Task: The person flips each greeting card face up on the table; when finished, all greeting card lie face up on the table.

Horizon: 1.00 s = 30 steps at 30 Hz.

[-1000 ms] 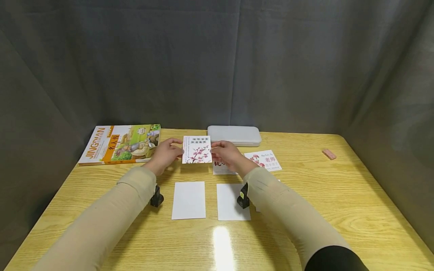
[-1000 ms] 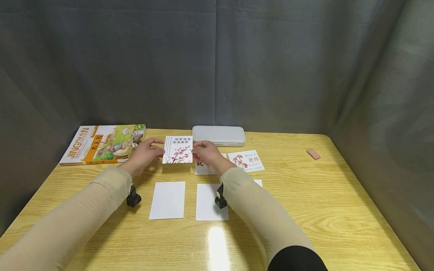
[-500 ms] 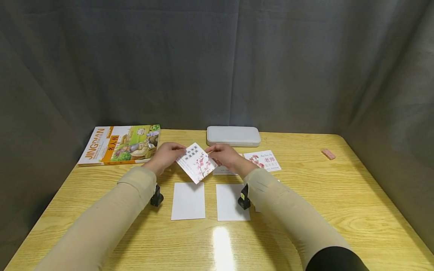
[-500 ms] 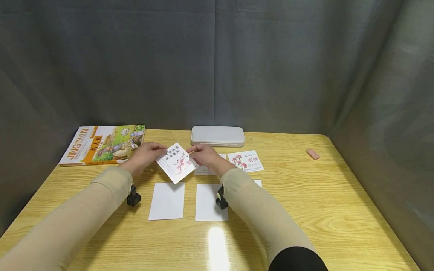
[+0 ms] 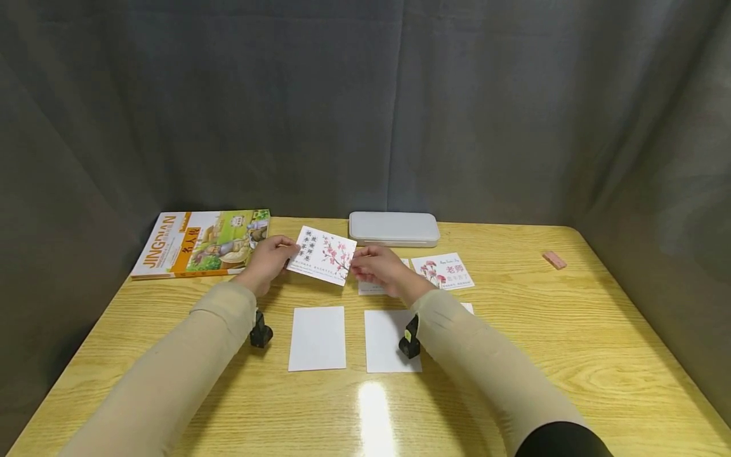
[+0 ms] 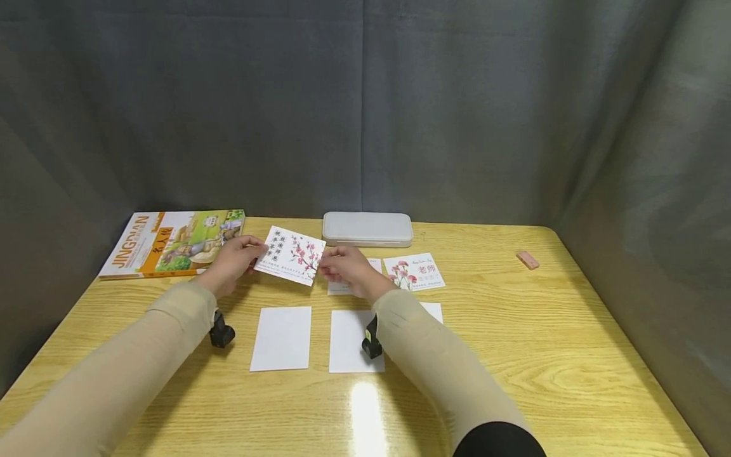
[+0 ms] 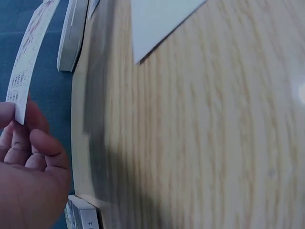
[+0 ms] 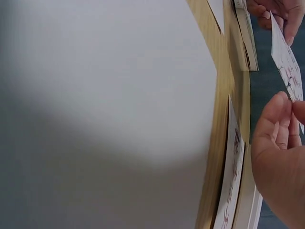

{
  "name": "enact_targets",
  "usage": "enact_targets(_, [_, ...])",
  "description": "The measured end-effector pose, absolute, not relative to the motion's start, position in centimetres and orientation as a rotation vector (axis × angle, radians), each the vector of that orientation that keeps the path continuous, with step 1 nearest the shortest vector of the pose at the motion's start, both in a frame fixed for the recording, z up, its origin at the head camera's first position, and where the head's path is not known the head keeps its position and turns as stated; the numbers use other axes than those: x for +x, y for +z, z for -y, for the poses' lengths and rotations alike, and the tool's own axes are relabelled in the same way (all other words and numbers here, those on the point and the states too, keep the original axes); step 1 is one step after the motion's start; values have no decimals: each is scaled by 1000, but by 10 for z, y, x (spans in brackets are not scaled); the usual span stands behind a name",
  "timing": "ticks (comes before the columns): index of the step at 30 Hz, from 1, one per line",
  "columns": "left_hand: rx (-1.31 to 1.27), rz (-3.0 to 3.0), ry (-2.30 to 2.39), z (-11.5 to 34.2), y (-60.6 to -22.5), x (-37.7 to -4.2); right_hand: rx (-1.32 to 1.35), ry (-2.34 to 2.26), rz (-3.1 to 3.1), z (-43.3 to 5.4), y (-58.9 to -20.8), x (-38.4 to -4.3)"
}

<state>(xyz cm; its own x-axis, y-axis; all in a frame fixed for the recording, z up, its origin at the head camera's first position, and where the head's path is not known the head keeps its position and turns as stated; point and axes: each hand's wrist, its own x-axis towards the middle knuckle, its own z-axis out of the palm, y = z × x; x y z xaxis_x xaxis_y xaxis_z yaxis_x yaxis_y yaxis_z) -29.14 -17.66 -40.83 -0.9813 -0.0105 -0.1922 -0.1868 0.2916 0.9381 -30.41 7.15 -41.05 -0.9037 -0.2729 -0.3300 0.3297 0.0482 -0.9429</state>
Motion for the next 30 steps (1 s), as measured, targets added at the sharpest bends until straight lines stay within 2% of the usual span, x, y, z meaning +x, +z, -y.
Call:
enact_targets(5, [-141, -2462, 1627, 177, -410, -290, 51, -1909, -1923, -70, -412, -303])
enact_targets(9, [17, -2638, 1278, 176, -409, -286, 70, -1874, -1969, -68, -414, -303])
enact_targets(14, [416, -2851, 792, 166, -406, -279, 94, -1821, -2011, -65, -417, -304])
enact_targets(19, [798, -2842, 548, 156, -408, -272, 126, -1774, -2059, -64, -415, -303])
enact_targets(23, [879, -2834, 429, 152, -412, -272, 157, -1760, -2082, -63, -414, -302])
enact_targets(30, [839, -2839, 265, 151, -412, -272, 149, -1721, -2078, -61, -411, -302])
